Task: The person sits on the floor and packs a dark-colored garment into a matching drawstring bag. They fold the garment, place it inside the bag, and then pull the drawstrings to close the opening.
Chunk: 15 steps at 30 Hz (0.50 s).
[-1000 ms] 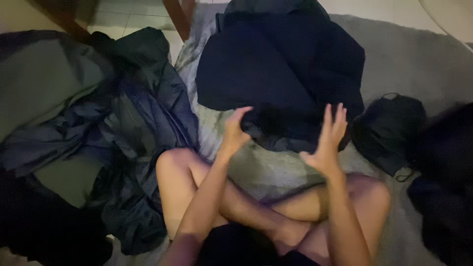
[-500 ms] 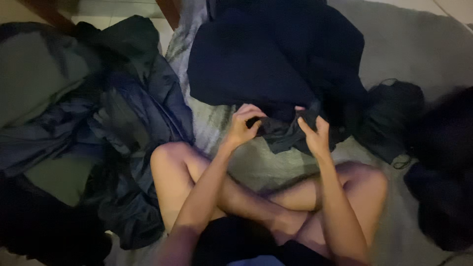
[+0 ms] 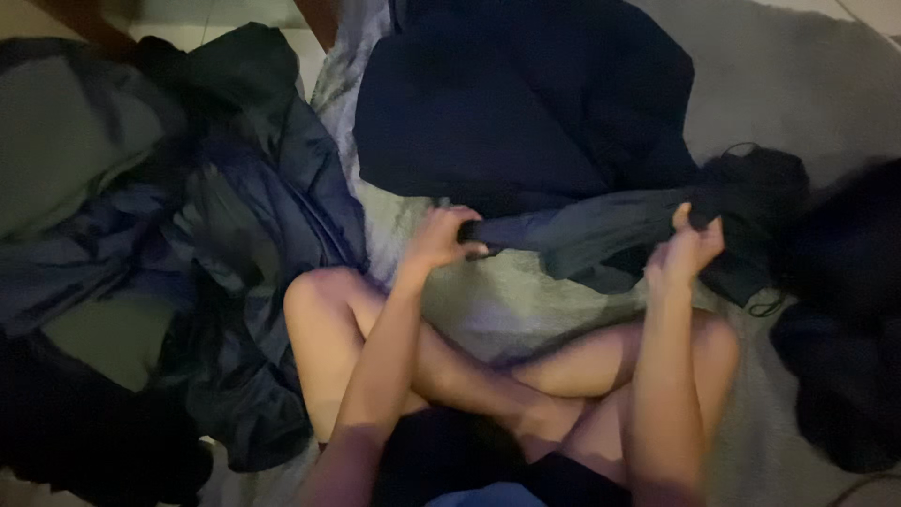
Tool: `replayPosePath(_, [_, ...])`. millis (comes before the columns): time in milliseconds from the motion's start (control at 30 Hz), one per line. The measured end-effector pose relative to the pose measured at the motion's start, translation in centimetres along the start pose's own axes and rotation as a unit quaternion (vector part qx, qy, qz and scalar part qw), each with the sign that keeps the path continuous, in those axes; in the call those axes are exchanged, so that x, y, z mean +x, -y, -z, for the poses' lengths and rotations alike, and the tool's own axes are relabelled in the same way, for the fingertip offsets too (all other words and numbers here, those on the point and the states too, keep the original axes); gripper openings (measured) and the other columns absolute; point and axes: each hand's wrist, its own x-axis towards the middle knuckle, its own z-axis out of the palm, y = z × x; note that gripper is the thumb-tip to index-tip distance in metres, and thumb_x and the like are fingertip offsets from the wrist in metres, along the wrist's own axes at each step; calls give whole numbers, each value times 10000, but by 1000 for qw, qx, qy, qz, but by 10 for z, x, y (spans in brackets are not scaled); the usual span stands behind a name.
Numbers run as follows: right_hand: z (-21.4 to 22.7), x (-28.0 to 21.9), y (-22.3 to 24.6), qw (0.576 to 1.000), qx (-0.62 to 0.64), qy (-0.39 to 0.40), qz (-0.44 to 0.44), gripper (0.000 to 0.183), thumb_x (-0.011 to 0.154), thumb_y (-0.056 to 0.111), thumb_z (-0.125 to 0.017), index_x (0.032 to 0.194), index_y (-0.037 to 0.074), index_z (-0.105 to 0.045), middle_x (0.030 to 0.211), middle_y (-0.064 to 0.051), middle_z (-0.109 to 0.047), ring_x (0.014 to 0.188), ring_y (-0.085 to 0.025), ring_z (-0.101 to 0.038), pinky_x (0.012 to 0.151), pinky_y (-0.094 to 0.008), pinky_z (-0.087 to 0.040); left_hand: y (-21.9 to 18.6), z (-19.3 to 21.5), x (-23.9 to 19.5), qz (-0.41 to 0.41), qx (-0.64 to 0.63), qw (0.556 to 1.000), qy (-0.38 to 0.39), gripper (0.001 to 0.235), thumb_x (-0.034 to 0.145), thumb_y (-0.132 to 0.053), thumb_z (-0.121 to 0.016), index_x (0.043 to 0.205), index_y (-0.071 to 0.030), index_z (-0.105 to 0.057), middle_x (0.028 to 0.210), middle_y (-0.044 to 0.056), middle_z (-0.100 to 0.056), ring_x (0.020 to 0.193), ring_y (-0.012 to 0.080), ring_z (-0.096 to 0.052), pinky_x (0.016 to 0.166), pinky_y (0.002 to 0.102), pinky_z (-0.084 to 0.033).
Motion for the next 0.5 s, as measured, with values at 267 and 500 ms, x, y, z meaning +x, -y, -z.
replayPosePath(267, [-65,-147,111,838,-237,332,362,783,843,137,-898,1486,82,-454,1547,-171,-478,1490,-415,-468,1295,-568,-358,-29,-55,19,-260,-194,913,-248,183,997,-163,-724,1110,-26,-769,1004,115,-731,891,305,-696,810,404,-559])
replayPosePath(500, [-76,-141,116,874,-173,410,198,289,971,-129,-715,1151,58,-844,1139,-131,-834,1121,-314,-794,1041,-449,-574,-17,-53,4,-157,-49,978,-126,430,792,-119,-946,1133,50,-746,1133,268,-743,1139,500,-696,1010,614,-542])
